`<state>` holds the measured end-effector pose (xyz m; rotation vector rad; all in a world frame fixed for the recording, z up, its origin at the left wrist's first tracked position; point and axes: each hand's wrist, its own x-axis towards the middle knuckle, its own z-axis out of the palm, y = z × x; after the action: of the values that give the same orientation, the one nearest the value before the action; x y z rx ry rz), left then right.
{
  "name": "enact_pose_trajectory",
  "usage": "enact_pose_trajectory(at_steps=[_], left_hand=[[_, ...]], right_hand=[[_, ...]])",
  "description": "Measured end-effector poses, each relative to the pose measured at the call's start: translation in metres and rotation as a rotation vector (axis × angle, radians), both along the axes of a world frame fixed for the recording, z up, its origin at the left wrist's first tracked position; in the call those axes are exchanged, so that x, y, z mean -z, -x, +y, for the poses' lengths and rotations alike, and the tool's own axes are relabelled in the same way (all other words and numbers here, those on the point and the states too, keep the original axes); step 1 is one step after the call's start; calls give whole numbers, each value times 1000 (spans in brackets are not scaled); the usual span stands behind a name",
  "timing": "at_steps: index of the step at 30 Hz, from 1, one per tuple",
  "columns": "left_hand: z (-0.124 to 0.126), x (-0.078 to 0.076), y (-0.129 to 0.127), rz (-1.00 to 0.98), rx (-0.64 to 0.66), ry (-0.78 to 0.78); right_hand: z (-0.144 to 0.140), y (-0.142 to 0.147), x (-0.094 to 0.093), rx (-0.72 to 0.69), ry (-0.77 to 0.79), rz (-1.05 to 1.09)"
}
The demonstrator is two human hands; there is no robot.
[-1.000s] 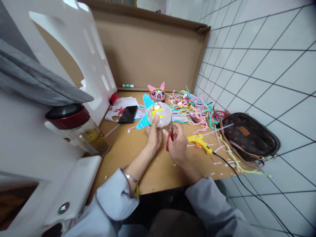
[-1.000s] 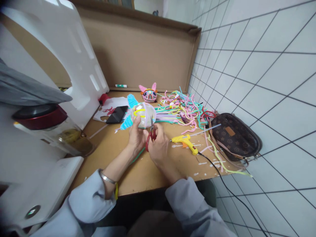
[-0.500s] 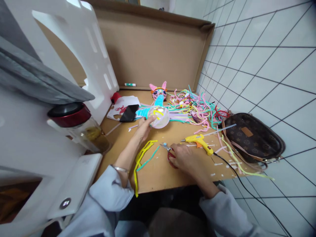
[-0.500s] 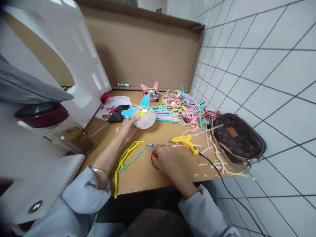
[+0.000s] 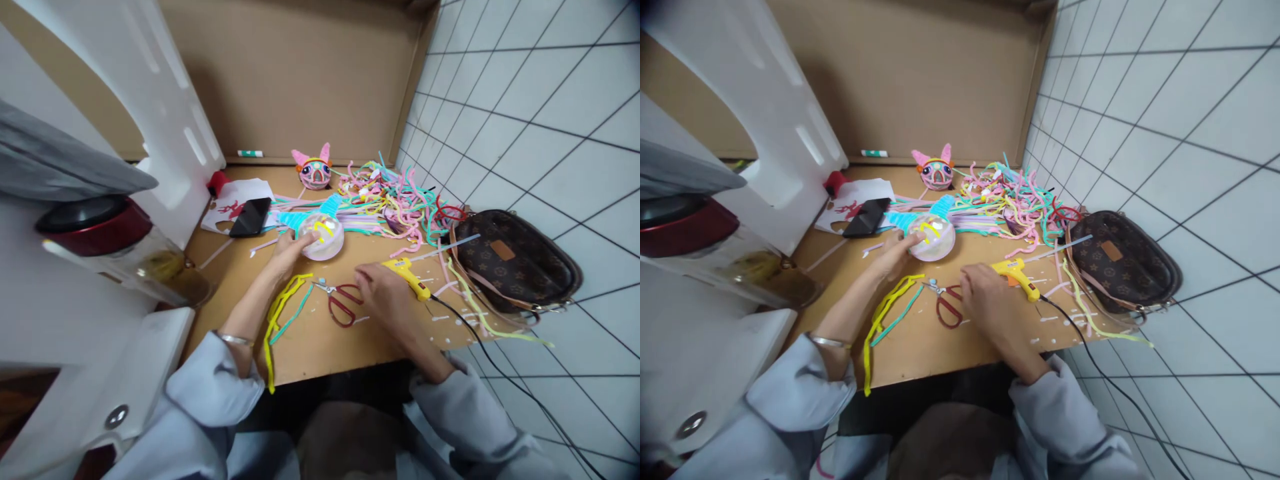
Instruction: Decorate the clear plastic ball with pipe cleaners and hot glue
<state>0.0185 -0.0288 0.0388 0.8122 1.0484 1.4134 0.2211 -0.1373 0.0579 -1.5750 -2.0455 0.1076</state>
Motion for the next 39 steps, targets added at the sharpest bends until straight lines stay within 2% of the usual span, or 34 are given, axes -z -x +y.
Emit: enact_pose_trajectory(at_steps=[3,6,10,12,15,18,21,27,32,39], left_hand=[[-1,-5,-1,-97,94,8],[-3,-11,-2,-196,97,13],[-6,-13,-5,-255,92,27],[-7,-13,-6,-253,86,29],[-8,-13,-8,-261,87,18],[-9,-15,-10,-290,80,34],[-9,-17,-11,-304,85,50],[-12,-17,-13,-312,111,9],[-14,-17,-18,-293,82,12],[-17,-23,-23,-267,50,-27]], right_hand=[[0,-34,9,249,-161,2],[-2,-64,13,399,-94,-148],[5,-77,17,455,147,-365],[12,-75,19,474,191,-410],[23,-74,22,500,199,-351],[26,-77,19,519,228,-159],[19,-72,9,578,72,64],[10,-29,-18,483,-265,267],[23,-3,-24,486,-359,279],[39,2,-18,482,-414,204]])
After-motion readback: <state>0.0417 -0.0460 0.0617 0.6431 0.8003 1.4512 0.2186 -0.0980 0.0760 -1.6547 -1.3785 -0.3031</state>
